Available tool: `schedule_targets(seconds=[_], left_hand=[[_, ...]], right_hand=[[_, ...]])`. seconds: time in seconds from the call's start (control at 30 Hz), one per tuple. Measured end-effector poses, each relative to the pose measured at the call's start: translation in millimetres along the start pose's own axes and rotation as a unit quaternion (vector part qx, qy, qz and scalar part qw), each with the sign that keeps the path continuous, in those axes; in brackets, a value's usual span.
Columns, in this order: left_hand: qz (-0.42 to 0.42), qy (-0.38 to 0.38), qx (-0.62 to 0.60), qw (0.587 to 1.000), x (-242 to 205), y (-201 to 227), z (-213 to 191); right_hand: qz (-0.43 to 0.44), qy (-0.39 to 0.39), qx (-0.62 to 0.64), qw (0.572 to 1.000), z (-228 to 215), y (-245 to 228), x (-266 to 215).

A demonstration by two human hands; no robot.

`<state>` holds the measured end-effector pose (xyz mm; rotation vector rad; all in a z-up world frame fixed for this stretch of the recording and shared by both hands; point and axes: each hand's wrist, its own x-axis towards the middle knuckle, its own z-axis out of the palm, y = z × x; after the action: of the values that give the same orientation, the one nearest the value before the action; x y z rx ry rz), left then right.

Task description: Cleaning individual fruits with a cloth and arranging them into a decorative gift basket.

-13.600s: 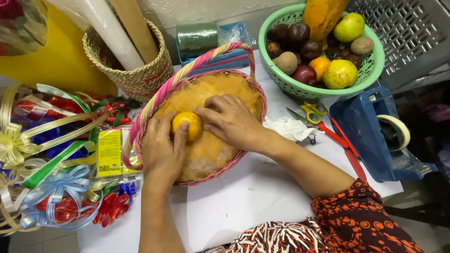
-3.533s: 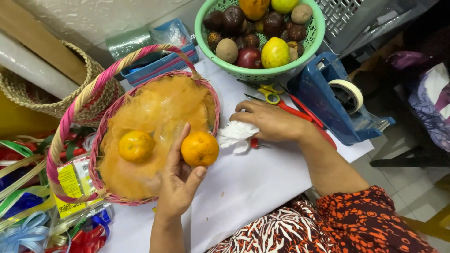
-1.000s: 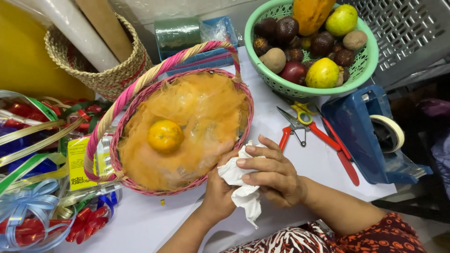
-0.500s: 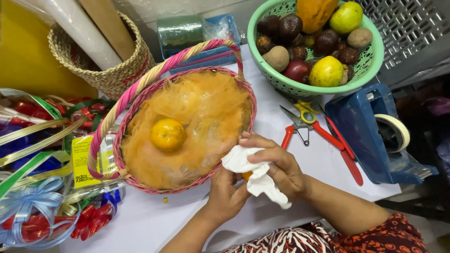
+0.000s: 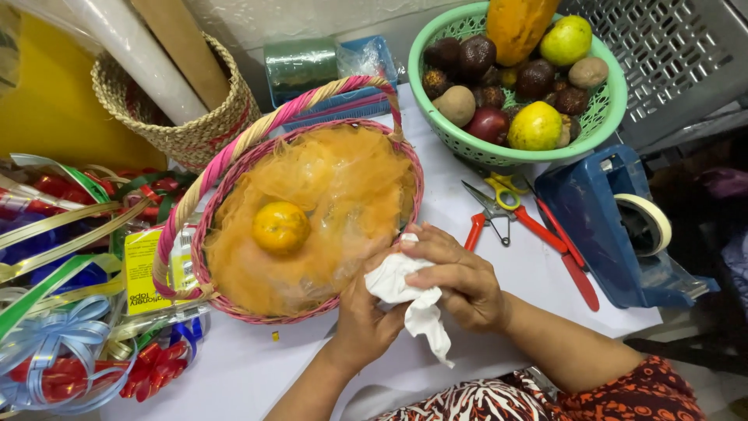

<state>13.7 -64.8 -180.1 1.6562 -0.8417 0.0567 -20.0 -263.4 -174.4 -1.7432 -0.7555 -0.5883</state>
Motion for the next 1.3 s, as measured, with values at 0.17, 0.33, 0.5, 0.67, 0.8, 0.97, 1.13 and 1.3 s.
schedule_targets(seconds=[0.17,0.33,0.5,0.67,0.8,0.97,1.13,1.3], left_hand=[[0.011,-0.018,0.059,0.998,-8,-5,8],[-0.113,-0.031,-0.003,0.993,-1,3,7],[-0.142,0.008,-0.21,0.967,14,20,0],[-0.127,-0.015,-0.285,0.95,3,4,4],[-0.123,-0.024,-0.286,0.95,12,20,-2],[-0.151,0.006,-0.25,0.956,2,10,4],[-0.043,0.006,-0.019,0.999,8,21,-2],[0.083,0.026,0.138,0.987,9,25,5]], right_hand=[[0.101,0.02,0.06,0.993,0,-11,8],[0.084,0.028,0.002,0.996,3,-14,9],[-0.101,-0.034,-0.13,0.986,-1,-10,8],[-0.012,-0.002,-0.081,0.997,-14,-13,13],[0.17,0.096,-0.06,0.979,-18,-14,22],[0.243,0.104,0.165,0.95,-18,-17,23],[0.247,0.005,0.142,0.958,-18,-12,8],[0.29,-0.014,0.253,0.923,-23,-10,9]])
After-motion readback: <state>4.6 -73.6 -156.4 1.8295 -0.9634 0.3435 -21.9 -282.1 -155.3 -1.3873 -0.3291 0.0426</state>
